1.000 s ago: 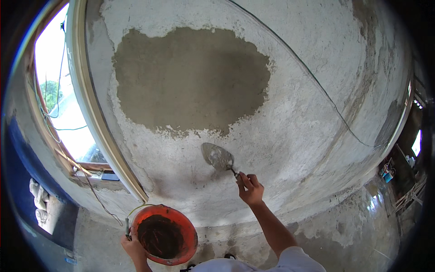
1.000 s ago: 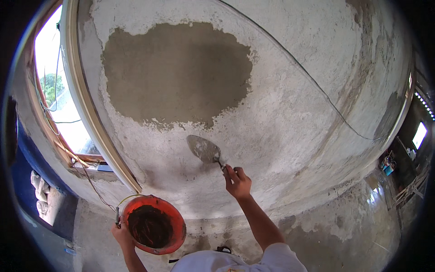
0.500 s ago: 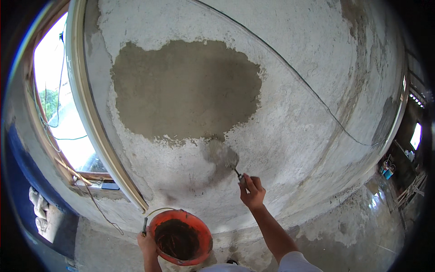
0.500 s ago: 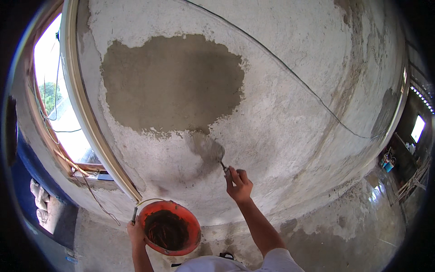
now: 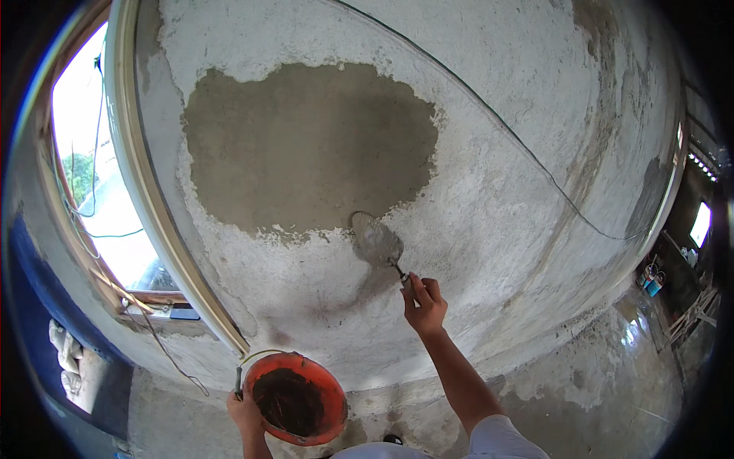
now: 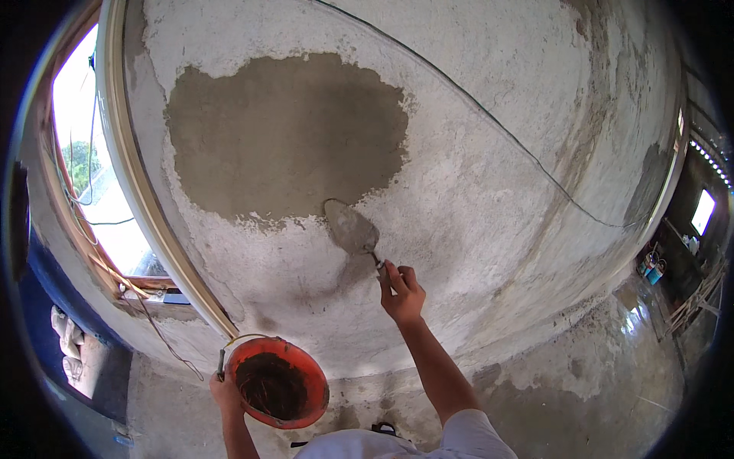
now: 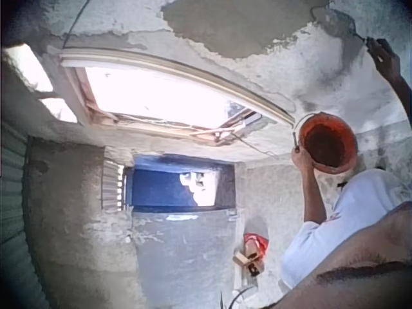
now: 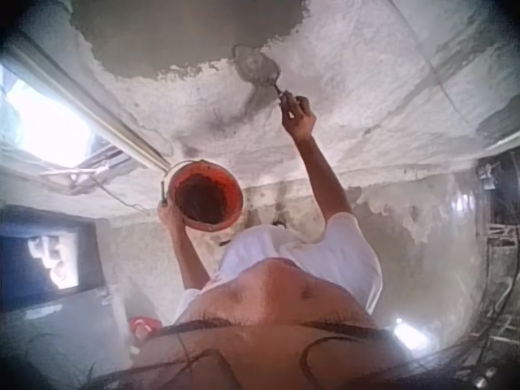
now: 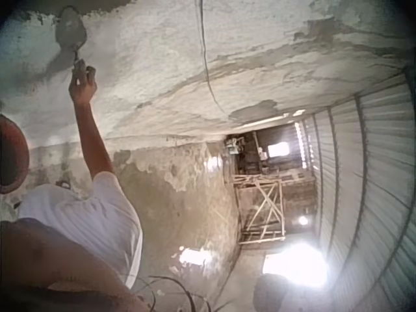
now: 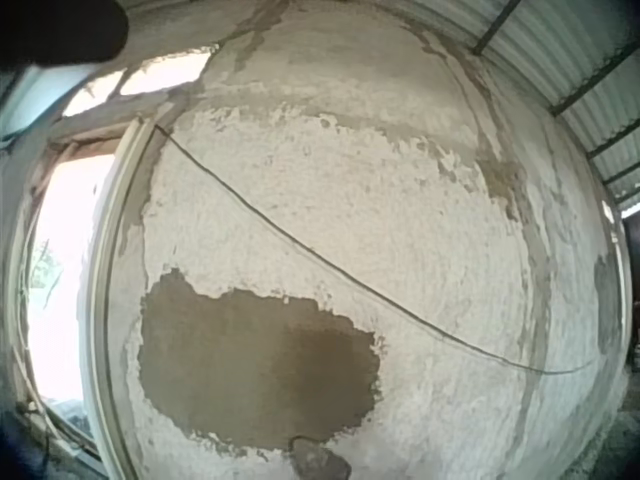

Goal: The person scoops mortar from a bucket with a trowel and applies and smooths it onto a wall.

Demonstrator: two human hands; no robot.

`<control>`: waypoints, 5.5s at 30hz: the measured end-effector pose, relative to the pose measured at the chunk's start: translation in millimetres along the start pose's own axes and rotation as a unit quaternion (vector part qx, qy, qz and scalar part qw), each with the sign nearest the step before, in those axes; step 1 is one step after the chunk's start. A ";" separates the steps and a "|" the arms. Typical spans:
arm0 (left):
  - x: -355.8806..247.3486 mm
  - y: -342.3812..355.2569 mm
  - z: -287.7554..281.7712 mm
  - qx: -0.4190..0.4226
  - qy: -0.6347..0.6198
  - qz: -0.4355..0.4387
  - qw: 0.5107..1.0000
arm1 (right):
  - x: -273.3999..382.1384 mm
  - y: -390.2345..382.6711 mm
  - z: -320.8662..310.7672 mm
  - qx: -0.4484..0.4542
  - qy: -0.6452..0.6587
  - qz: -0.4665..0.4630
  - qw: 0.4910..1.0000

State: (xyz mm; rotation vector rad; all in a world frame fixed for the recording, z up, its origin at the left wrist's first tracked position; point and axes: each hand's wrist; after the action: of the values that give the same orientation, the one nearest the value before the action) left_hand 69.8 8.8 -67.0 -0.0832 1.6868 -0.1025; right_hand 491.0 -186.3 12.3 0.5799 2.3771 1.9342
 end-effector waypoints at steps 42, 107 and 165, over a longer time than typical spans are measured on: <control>-54.4 -9.0 -6.3 0.141 -0.067 0.195 0.968 | 209.3 -89.3 -52.5 0.556 0.139 0.122 0.810; -4.3 13.1 -19.6 0.052 -0.181 0.101 0.977 | 120.1 13.5 59.4 -0.017 -0.102 -0.155 0.982; 12.6 59.4 -102.9 0.088 -0.146 0.103 0.980 | 200.3 -43.0 137.8 -0.071 0.038 0.046 0.996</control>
State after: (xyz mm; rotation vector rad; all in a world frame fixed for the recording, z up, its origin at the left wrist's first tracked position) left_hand -33.6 68.3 -74.4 0.2021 1.3778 -0.0793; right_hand 327.1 -4.0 -17.6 0.6287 2.2689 2.1800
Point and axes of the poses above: each hand's wrist, its own y-axis towards the middle knuckle, its own z-axis out of the palm, x = y × z, and after that the axes turned 6 degrees about -z, right-handed
